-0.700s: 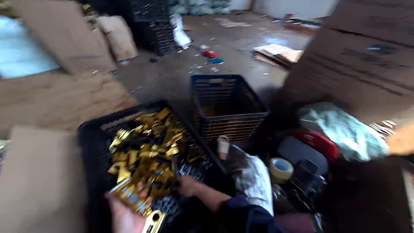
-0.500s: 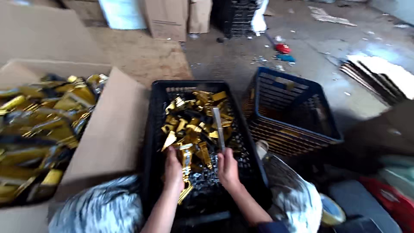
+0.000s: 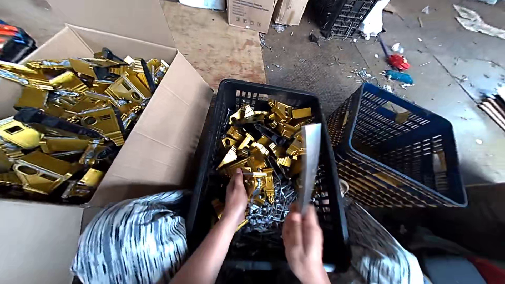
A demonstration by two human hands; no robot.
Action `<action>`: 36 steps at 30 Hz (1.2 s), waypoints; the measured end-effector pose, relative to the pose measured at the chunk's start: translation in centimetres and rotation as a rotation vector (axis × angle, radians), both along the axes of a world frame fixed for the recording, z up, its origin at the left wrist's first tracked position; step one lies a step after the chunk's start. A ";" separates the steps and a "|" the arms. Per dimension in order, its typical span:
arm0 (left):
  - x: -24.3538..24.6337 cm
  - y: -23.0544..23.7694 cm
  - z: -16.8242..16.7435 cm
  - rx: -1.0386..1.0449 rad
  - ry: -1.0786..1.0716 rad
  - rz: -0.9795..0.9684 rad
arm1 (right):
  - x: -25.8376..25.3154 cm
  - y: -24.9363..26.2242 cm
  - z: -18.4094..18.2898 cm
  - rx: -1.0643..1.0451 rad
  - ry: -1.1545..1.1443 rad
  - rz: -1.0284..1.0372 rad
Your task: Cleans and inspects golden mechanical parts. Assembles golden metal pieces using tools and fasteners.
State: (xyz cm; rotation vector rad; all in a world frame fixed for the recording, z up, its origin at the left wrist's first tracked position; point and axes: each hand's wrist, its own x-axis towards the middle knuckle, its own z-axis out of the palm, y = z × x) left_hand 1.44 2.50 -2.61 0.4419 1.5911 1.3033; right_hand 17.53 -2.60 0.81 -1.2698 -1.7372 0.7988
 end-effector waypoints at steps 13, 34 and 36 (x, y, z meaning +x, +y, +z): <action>-0.8 -1.8 0.8 0.182 0.490 -0.660 | 2.7 6.2 -0.3 -0.444 -0.030 0.201; 0.4 -3.1 -1.0 0.246 -0.350 -0.028 | 2.6 2.8 -3.6 0.360 -0.315 0.034; 0.2 -3.1 -0.7 0.209 -0.406 -0.022 | 2.2 2.5 -4.4 0.186 -0.469 0.062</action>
